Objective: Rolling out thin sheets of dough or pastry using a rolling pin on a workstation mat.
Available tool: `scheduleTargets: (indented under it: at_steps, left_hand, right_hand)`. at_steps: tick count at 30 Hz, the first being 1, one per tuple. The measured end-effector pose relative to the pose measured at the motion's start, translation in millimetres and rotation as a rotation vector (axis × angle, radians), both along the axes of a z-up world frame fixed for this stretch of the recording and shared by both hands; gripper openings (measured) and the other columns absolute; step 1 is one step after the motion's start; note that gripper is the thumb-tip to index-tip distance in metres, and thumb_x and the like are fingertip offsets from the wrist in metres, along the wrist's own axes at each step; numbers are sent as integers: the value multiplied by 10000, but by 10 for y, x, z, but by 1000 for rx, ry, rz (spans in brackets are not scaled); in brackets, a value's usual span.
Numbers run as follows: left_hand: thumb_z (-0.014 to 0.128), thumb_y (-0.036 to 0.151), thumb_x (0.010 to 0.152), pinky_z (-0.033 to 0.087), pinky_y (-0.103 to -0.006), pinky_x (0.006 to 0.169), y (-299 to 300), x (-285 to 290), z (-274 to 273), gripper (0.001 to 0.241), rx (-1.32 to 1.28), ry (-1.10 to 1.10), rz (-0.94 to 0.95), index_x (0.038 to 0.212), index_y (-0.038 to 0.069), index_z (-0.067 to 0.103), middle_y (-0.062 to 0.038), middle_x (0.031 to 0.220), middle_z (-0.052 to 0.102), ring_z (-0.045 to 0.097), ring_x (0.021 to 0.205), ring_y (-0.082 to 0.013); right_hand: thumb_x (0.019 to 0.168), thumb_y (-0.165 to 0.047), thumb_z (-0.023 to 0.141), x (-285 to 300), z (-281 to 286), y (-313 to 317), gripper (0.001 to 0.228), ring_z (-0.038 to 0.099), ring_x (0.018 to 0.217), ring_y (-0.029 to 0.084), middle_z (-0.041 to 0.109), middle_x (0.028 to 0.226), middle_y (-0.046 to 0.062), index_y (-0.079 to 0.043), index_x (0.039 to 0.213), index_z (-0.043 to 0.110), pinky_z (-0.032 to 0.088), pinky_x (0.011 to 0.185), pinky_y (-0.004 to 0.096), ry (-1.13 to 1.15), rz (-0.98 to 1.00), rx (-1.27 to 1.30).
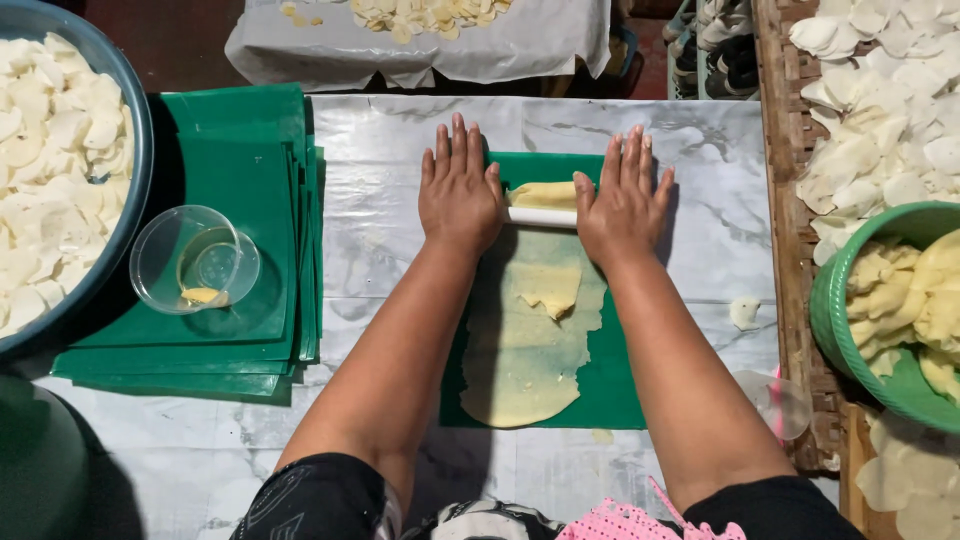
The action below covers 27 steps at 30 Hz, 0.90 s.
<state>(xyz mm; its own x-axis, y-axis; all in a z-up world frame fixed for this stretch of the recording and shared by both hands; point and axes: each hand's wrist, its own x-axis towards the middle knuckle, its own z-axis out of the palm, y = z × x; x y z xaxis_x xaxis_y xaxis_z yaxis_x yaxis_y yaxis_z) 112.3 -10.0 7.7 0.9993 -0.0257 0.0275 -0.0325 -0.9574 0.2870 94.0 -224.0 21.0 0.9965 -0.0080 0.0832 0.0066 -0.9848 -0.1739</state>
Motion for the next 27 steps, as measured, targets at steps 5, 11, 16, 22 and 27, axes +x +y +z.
scheduleTargets:
  at_steps: [5, 11, 16, 22, 27]
  left_hand:
    - [229, 446, 1100, 60, -485, 1286, -4, -321, 188, 658, -7, 0, -16, 1647, 82, 207, -143, 1730, 91, 47, 1599, -331]
    - [318, 432, 1082, 117, -473, 1272, 142, -1199, 123, 634, -31, -18, -65, 1630, 118, 262, -141, 1721, 148, 133, 1585, -325]
    - [418, 435, 1066, 192, -488, 1249, 91, -1658, -47, 590, -80, -160, -98, 1568, 127, 391, -156, 1664, 316, 310, 1525, -318]
    - [432, 437, 1051, 220, -480, 1250, 13, -1730, -109, 608, -40, -265, -113, 1560, 107, 398, -153, 1625, 383, 375, 1484, -313]
    - [344, 490, 1071, 115, -485, 1285, -34, -1197, -86, 664, -66, -126, -119, 1598, 88, 310, -160, 1700, 217, 219, 1563, -333]
  right_hand:
    - [1084, -537, 332, -275, 100, 14, 746, 125, 1594, 341, 123, 1715, 211, -67, 1650, 205, 85, 1238, 636, -19, 61, 30]
    - [1036, -392, 520, -1197, -188, -126, 581, 390, 1458, 330, 440, 1526, 114, -179, 1572, 444, 205, 1196, 592, -253, 280, 84]
    - [919, -126, 710, -1568, -179, -293, 434, 565, 1081, 248, 488, 1112, -5, -220, 1341, 679, 461, 988, 407, -424, 310, 139]
    - [1089, -388, 436, -1724, -52, -129, 600, 380, 1492, 344, 396, 1617, 179, -79, 1600, 379, 225, 1232, 510, -307, 303, 8]
    - [1077, -510, 438, -1215, -200, -135, 750, 338, 1520, 385, 389, 1626, 256, 29, 1594, 363, 150, 1244, 554, -264, 163, -65]
